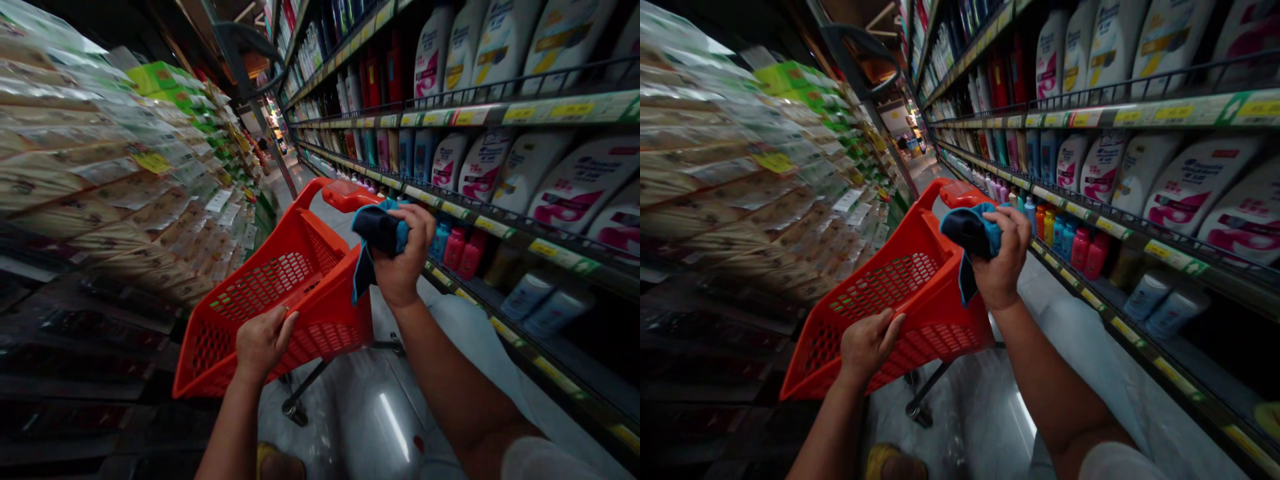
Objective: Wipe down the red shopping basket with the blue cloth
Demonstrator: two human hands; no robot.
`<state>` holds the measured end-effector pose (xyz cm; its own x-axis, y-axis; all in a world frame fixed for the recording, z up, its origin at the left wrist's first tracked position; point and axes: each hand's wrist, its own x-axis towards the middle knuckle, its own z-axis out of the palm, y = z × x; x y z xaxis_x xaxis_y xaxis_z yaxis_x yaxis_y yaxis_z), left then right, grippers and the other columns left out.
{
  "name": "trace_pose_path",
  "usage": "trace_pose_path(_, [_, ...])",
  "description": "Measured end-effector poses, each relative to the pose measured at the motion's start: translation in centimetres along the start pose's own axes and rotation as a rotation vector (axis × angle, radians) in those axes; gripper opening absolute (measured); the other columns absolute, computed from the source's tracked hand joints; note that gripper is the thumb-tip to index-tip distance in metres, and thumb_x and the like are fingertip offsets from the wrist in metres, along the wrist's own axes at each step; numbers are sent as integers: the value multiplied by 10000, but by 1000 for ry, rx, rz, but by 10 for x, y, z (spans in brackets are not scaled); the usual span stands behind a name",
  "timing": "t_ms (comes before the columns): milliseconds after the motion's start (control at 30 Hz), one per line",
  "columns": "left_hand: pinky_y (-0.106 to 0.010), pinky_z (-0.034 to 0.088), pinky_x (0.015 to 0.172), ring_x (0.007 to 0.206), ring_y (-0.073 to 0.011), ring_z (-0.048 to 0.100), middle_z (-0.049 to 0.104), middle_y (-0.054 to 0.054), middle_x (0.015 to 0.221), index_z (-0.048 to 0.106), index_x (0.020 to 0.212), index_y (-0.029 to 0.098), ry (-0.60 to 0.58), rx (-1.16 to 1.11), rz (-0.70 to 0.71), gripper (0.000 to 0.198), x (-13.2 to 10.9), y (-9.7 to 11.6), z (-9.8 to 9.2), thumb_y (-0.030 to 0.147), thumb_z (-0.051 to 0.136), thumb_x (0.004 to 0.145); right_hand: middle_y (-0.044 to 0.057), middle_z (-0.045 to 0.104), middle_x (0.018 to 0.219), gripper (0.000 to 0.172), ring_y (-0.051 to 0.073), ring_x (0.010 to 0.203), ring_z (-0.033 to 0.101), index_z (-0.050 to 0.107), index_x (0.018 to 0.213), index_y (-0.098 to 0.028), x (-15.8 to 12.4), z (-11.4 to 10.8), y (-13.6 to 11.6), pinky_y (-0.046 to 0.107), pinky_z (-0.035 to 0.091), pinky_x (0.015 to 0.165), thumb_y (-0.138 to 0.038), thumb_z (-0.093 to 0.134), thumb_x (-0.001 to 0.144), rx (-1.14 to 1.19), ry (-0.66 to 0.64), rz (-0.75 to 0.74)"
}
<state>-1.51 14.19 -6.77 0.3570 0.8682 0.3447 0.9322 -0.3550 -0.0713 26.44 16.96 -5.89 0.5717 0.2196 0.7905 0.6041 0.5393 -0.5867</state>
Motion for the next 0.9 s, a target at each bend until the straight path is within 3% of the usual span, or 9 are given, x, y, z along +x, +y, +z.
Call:
trace_pose_path(67, [-266, 350, 609, 617, -158, 606, 653, -50, 618, 616, 664, 212, -14, -52, 0, 510, -2, -3, -1, 499, 331, 976, 106, 545, 1191, 363, 280, 1201, 551, 541, 1201, -225, 3, -9, -5, 533, 415, 1086, -322, 647, 867, -64, 135, 13])
trace_pose_path(133, [-263, 395, 646, 669, -167, 644, 698, -62, 677, 667, 720, 213, -26, -107, -8, 509, -3, -5, -3, 478, 313, 973, 102, 576, 1179, 399, 282, 1168, 566, 547, 1225, -226, -5, -21, -12, 531, 430, 1064, -309, 670, 854, -118, 141, 5])
trace_pose_path(267, [-255, 437, 661, 714, -172, 679, 740, -62, 739, 717, 771, 220, -72, -206, -30, 531, -3, -7, -12, 478, 293, 959, 57, 665, 1130, 298, 266, 1088, 613, 648, 1097, -269, -3, -44, -18, 489, 464, 1023, -265, 708, 806, -103, -234, -187])
trace_pose_path(400, [-247, 399, 572, 600, -155, 640, 691, -31, 606, 667, 628, 223, -133, -264, -58, 558, 3, -2, -28, 528, 327, 948, 57, 697, 1018, 287, 239, 964, 661, 658, 1054, -207, 40, -48, 13, 455, 526, 928, -386, 678, 830, 11, -166, 146])
trace_pose_path(500, [-247, 447, 624, 682, -158, 674, 734, -27, 713, 697, 739, 220, -108, -304, -94, 536, 14, 26, -38, 511, 314, 977, 55, 706, 948, 371, 214, 828, 674, 657, 1060, -175, 57, -44, 28, 413, 562, 806, -439, 696, 801, 84, -210, 353])
trace_pose_path(600, [-282, 490, 928, 1057, -173, 675, 743, -60, 1143, 666, 1161, 213, 80, -416, -67, 469, 28, 80, -41, 439, 280, 1022, 51, 705, 935, 342, 211, 822, 668, 663, 1054, -184, 46, -49, 11, 384, 558, 772, -378, 713, 777, 26, -217, 272])
trace_pose_path(667, [-330, 466, 1007, 1148, -196, 632, 701, -82, 1245, 610, 1270, 205, 197, -429, 3, 454, 36, 120, -41, 403, 275, 1038, 44, 689, 918, 288, 209, 826, 653, 665, 1022, -197, 37, -57, -11, 379, 551, 779, -335, 708, 772, -34, -264, 146])
trace_pose_path(800, [-403, 451, 855, 951, -250, 604, 701, -110, 970, 655, 1075, 186, 300, -259, -76, 458, 39, 164, -36, 386, 244, 1042, 30, 680, 933, 220, 217, 898, 637, 673, 953, -220, 42, -67, -31, 388, 521, 859, -280, 713, 745, -38, -477, -79])
trace_pose_path(900, [-394, 411, 801, 910, -244, 569, 663, -84, 869, 632, 927, 196, 381, -265, -69, 433, 33, 161, -34, 372, 254, 1044, 10, 692, 924, 268, 204, 867, 646, 687, 1003, -214, 62, -57, -15, 354, 515, 806, -309, 708, 752, 54, -566, 35])
